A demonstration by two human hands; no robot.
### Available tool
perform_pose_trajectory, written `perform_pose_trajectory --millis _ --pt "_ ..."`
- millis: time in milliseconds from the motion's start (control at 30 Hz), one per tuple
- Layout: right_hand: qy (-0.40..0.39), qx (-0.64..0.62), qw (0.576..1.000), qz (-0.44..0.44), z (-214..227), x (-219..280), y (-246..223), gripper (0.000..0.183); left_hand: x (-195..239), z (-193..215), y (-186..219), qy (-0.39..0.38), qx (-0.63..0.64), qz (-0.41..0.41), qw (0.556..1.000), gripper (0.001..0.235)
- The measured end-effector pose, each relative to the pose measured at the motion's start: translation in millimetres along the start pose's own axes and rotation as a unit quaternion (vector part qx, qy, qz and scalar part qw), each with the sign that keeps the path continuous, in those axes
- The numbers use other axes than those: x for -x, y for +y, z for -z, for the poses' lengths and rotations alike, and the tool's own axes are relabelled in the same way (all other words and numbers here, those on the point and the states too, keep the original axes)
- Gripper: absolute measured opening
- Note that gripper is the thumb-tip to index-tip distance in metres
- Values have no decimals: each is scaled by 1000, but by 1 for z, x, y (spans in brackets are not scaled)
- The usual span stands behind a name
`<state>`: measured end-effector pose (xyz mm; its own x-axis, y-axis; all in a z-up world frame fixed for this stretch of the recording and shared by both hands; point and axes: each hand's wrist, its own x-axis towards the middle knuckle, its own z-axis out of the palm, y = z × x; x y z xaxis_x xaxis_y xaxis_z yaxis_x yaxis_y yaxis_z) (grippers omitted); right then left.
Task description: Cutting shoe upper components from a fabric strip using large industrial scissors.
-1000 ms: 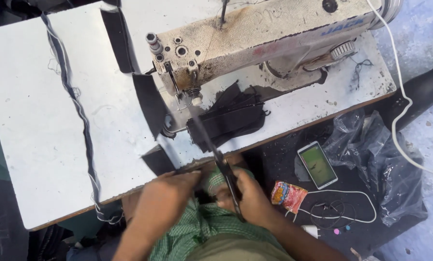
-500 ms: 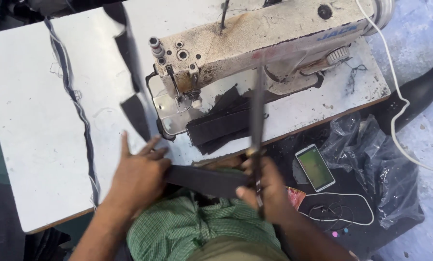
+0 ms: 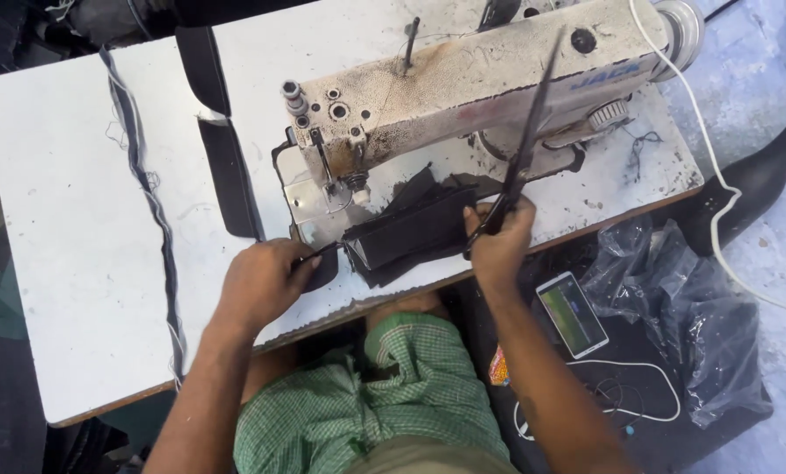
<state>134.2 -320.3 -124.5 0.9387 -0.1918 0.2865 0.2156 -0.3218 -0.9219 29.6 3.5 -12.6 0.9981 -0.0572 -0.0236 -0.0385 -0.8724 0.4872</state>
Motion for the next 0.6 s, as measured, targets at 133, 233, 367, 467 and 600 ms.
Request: perform_pose_trajectory --millis 133,233,367,467,600 --pt "12 5 998 59 -1 8 -1 57 -1 -2 6 21 25 21 999 16" --pt "-1 36 998 43 17 16 -36 56 0 7 13 21 46 52 997 16" --pt "-62 105 991 -47 59 60 -48 55 0 11 13 9 48 47 998 17" --pt "-252 -93 942 -203 90 107 -38 57 0 12 17 30 69 41 996 18" --pt "-494 -179 796 -299 111 141 -42 76 4 13 19 15 68 66 995 18"
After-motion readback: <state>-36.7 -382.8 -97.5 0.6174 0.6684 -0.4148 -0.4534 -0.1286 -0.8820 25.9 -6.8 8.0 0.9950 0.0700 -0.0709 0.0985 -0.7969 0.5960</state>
